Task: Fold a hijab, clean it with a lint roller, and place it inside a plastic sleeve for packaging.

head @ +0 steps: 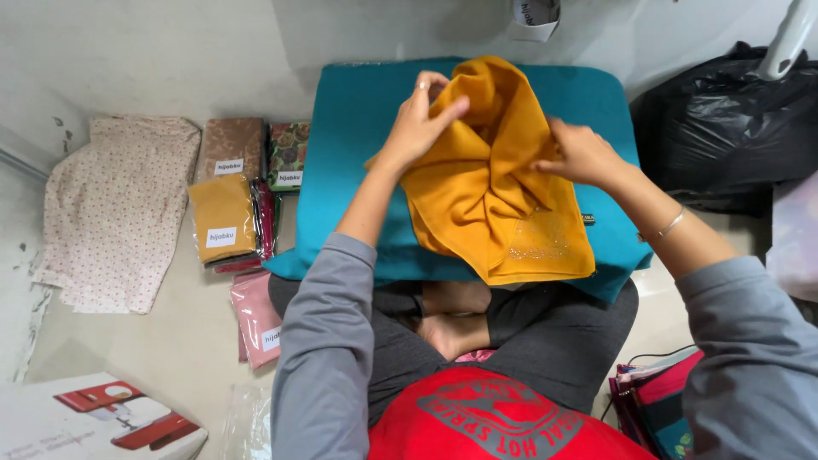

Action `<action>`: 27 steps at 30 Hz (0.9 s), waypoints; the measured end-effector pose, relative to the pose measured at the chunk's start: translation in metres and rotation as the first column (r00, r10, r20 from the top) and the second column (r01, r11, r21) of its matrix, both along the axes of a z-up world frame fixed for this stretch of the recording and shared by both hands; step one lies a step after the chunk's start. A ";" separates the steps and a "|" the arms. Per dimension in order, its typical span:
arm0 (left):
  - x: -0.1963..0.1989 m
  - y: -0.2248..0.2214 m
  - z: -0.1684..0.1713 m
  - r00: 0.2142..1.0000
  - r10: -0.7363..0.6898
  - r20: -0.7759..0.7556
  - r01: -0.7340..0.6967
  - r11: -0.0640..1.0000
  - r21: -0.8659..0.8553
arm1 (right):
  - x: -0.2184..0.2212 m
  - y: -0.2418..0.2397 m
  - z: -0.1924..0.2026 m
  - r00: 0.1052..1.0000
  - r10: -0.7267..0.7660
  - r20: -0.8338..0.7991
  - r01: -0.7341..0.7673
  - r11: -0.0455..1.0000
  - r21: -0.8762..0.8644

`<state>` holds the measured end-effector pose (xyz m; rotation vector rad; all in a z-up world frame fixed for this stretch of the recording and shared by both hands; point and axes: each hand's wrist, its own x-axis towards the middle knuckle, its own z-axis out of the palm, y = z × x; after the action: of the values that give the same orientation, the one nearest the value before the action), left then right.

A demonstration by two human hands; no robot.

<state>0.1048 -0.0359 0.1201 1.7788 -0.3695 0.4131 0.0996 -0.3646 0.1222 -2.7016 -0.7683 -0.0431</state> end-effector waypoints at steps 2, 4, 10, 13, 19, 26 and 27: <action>0.009 0.033 -0.039 0.998 0.061 -0.008 -0.056 0.959 0.277 | -0.006 -0.007 -0.009 0.997 -0.031 -0.067 0.029 0.999 -0.032; 0.011 0.062 -0.072 0.993 0.118 -0.001 -0.099 0.840 0.533 | -0.005 -0.018 -0.026 0.989 -0.065 -0.132 0.056 0.996 -0.066; -0.017 0.105 -0.109 0.911 0.213 -0.354 0.057 0.785 0.617 | -0.001 -0.036 -0.053 0.991 -0.083 -0.103 0.079 0.996 -0.038; -0.049 0.099 -0.080 0.944 0.207 -0.256 0.048 0.683 0.729 | -0.005 -0.034 -0.042 0.988 -0.132 -0.082 0.137 0.989 0.058; -0.062 0.104 -0.099 0.990 0.137 -0.006 -0.079 0.608 0.790 | -0.028 -0.004 0.025 0.991 -0.084 -0.102 0.123 0.865 0.486; -0.054 0.051 -0.026 0.967 -0.066 -0.248 0.063 0.998 -0.018 | -0.043 0.025 0.071 0.916 0.193 -0.353 0.161 0.628 0.761; -0.059 0.036 -0.001 0.938 -0.108 -0.329 0.071 0.990 -0.122 | -0.047 0.032 0.078 0.916 0.213 -0.340 0.141 0.622 0.770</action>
<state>0.0460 0.0000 0.1188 1.6808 -0.1811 0.0592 0.0525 -0.3329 0.1997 -1.7481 -0.4977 0.1532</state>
